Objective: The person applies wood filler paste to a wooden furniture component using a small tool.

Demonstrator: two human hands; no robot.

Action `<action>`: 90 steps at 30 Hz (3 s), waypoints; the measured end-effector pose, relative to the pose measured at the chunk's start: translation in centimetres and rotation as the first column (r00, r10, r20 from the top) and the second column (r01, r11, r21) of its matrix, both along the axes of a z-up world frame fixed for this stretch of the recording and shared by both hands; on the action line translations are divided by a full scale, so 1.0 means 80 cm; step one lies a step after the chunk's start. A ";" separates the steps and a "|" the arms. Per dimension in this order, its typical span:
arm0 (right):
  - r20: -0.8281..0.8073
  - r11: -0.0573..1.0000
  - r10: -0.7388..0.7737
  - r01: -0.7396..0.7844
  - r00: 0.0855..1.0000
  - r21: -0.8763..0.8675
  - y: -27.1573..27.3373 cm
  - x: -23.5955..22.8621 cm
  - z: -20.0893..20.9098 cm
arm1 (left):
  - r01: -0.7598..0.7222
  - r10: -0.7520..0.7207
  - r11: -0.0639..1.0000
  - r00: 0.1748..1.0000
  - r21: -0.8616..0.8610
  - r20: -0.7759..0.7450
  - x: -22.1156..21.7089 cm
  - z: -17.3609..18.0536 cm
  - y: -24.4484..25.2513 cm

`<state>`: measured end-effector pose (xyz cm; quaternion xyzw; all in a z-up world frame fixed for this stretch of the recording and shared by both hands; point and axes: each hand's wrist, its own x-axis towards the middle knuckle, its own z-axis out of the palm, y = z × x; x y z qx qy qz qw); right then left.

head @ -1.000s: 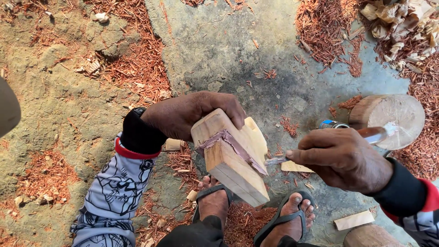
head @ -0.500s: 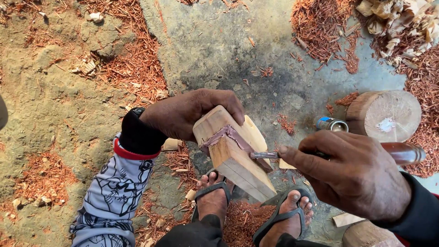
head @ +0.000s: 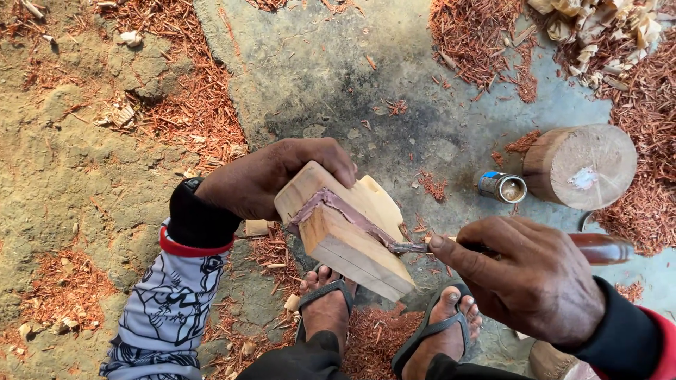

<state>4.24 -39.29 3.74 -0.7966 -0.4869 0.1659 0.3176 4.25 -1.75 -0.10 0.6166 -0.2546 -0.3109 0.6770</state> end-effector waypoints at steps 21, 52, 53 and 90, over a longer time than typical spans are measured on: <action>-0.381 0.852 -0.246 0.386 0.891 0.353 0.020 -0.059 -0.085 | -0.189 0.185 0.982 0.976 -0.022 -0.117 -0.047 -0.009 0.024; -0.470 0.730 -0.368 0.563 0.802 0.389 0.052 -0.089 -0.141 | -0.399 0.377 0.914 0.902 -0.076 -0.209 -0.098 -0.031 0.021; -0.434 0.732 -0.363 0.540 0.825 0.415 0.055 -0.084 -0.136 | -0.381 0.363 0.920 0.918 -0.095 -0.162 -0.094 -0.032 0.019; -0.563 0.782 -0.201 0.477 0.802 0.400 0.055 -0.080 -0.131 | -0.411 0.383 0.908 0.895 -0.087 -0.231 -0.094 -0.012 0.004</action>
